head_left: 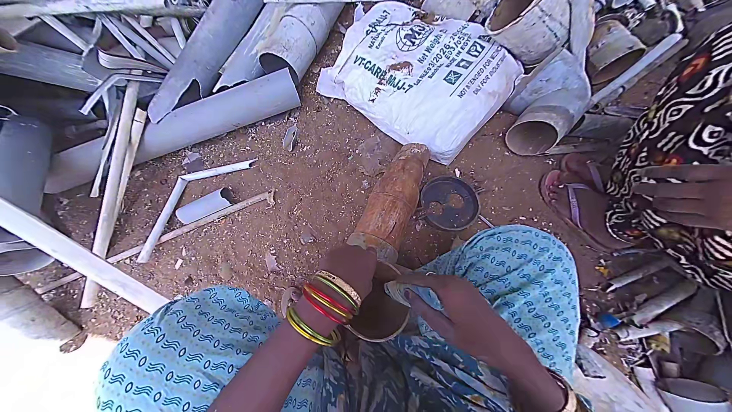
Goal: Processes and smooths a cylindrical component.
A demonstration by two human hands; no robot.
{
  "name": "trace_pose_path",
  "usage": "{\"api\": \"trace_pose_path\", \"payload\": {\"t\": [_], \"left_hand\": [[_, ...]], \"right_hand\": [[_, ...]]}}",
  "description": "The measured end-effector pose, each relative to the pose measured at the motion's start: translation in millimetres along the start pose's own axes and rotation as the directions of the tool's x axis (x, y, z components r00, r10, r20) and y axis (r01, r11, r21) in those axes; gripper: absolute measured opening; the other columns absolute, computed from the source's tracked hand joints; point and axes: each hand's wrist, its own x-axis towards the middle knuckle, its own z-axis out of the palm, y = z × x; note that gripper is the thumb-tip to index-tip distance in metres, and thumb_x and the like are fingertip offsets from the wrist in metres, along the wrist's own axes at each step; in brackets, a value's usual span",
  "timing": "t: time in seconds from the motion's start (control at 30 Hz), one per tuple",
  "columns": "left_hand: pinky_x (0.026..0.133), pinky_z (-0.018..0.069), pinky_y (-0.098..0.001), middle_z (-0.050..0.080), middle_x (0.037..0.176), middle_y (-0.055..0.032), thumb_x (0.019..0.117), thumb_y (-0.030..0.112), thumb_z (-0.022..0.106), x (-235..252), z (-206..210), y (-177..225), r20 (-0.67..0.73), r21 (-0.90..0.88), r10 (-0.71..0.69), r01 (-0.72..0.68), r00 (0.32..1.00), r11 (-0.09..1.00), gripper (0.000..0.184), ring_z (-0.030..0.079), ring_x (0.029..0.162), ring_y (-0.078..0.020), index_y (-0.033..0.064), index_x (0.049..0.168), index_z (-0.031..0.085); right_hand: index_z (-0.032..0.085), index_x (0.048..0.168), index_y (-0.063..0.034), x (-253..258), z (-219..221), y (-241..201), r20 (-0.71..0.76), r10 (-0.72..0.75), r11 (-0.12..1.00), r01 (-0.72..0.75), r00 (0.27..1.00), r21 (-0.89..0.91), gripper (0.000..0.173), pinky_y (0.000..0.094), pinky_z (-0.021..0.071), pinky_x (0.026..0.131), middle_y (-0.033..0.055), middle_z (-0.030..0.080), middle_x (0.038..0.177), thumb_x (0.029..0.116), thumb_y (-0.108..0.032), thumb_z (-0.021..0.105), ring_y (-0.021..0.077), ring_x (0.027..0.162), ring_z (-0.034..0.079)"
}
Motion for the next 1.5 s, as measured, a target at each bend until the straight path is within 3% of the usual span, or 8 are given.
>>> {"api": "trace_pose_path", "payload": {"t": [0.2, 0.33, 0.47, 0.6, 0.77, 0.9, 1.03, 1.5], "left_hand": [[0.102, 0.0437, -0.0612, 0.056, 0.135, -0.0316, 0.1068, 0.009, 0.047, 0.4, 0.1, 1.0, 0.001, -0.006, -0.013, 0.013, 1.0, 1.0, 0.048, 0.054, 0.128, -0.0486, -0.0004, 0.153, 0.039], [0.103, 0.0429, -0.062, 0.055, 0.137, -0.0319, 0.1078, 0.01, 0.045, -1.0, -1.0, 3.4, -0.003, 0.025, -0.02, 0.02, 1.0, 0.999, 0.049, 0.053, 0.13, -0.0494, 0.0024, 0.155, 0.037], [0.107, 0.0392, -0.0628, 0.051, 0.142, -0.0345, 0.109, 0.009, 0.041, -3.0, -3.0, 7.1, 0.019, 0.049, -0.027, 0.026, 0.999, 0.998, 0.049, 0.049, 0.133, -0.0516, 0.0011, 0.157, 0.033], [0.102, 0.0442, -0.0604, 0.057, 0.136, -0.0305, 0.1074, 0.009, 0.045, 0.4, -0.3, 2.5, -0.005, 0.017, -0.029, 0.029, 1.0, 0.999, 0.047, 0.055, 0.129, -0.0475, 0.0014, 0.154, 0.04], [0.103, 0.0439, -0.0609, 0.056, 0.136, -0.0312, 0.1072, 0.008, 0.045, 1.3, 0.9, 1.2, 0.002, 0.002, -0.024, 0.024, 1.0, 1.0, 0.046, 0.053, 0.129, -0.0481, 0.0003, 0.152, 0.04], [0.103, 0.0436, -0.0598, 0.056, 0.137, -0.0305, 0.1077, 0.01, 0.045, -1.6, -0.4, 1.7, -0.005, 0.008, -0.027, 0.027, 1.0, 1.0, 0.047, 0.054, 0.13, -0.0474, 0.0012, 0.154, 0.039], [0.103, 0.0436, -0.0604, 0.056, 0.136, -0.0308, 0.1069, 0.008, 0.046, -1.7, 1.2, 1.6, 0.002, 0.0, -0.023, 0.023, 1.0, 1.0, 0.047, 0.053, 0.13, -0.0478, 0.0005, 0.153, 0.04], [0.103, 0.0439, -0.0594, 0.057, 0.136, -0.0305, 0.1072, 0.007, 0.044, -2.9, -0.3, 2.3, -0.002, 0.012, -0.028, 0.028, 1.0, 1.0, 0.048, 0.054, 0.129, -0.0472, 0.0009, 0.154, 0.039]], "right_hand": [[0.074, 0.109, -0.0014, -1.9, -5.3, 5.7, -0.007, -0.065, 0.978, 0.065, 0.998, 0.199, 0.036, 0.0266, 0.052, 0.068, 0.0107, 0.073, 0.09, 0.0989, -0.023, 0.048, 0.0102, 0.072, 0.064], [0.072, 0.117, 0.0029, 2.4, -6.7, 6.7, 0.023, 0.073, 0.994, -0.075, 0.997, 0.085, 0.037, 0.0506, 0.0541, 0.078, 0.0223, 0.073, 0.1, 0.1003, -0.02, 0.049, 0.0344, 0.086, 0.071], [0.074, 0.111, -0.0003, -4.0, -7.7, 5.0, -0.003, -0.076, 0.971, 0.075, 0.997, 0.226, 0.036, 0.0247, 0.0518, 0.068, 0.0116, 0.072, 0.091, 0.0993, -0.023, 0.048, 0.0094, 0.071, 0.063], [0.073, 0.115, 0.0028, 2.1, -5.6, 6.9, 0.004, 0.072, 0.994, -0.072, 0.997, 0.081, 0.037, 0.051, 0.054, 0.079, 0.0218, 0.073, 0.099, 0.0996, -0.021, 0.049, 0.0343, 0.091, 0.072], [0.073, 0.111, 0.0001, 0.8, -0.8, 10.5, -0.039, -0.056, 0.971, 0.064, 0.998, 0.231, 0.036, 0.0259, 0.0524, 0.07, 0.012, 0.073, 0.095, 0.0996, -0.023, 0.048, 0.0096, 0.072, 0.063], [0.074, 0.112, 0.0027, 0.1, 1.3, 8.8, -0.031, -0.082, 0.987, 0.086, 0.996, 0.138, 0.035, 0.0448, 0.0551, 0.082, 0.0198, 0.075, 0.103, 0.0976, -0.018, 0.05, 0.0292, 0.094, 0.073], [0.074, 0.11, -0.0008, 0.3, 3.5, 5.7, -0.059, -0.096, 0.975, 0.105, 0.994, 0.196, 0.035, 0.0307, 0.0526, 0.076, 0.013, 0.074, 0.096, 0.0983, -0.021, 0.048, 0.0142, 0.082, 0.068], [0.075, 0.105, 0.0017, -0.5, 9.4, 4.1, -0.071, -0.171, 0.984, 0.167, 0.983, -0.054, 0.031, 0.0469, 0.0553, 0.066, 0.0186, 0.073, 0.087, 0.0942, -0.017, 0.052, 0.034, 0.078, 0.073]]}}
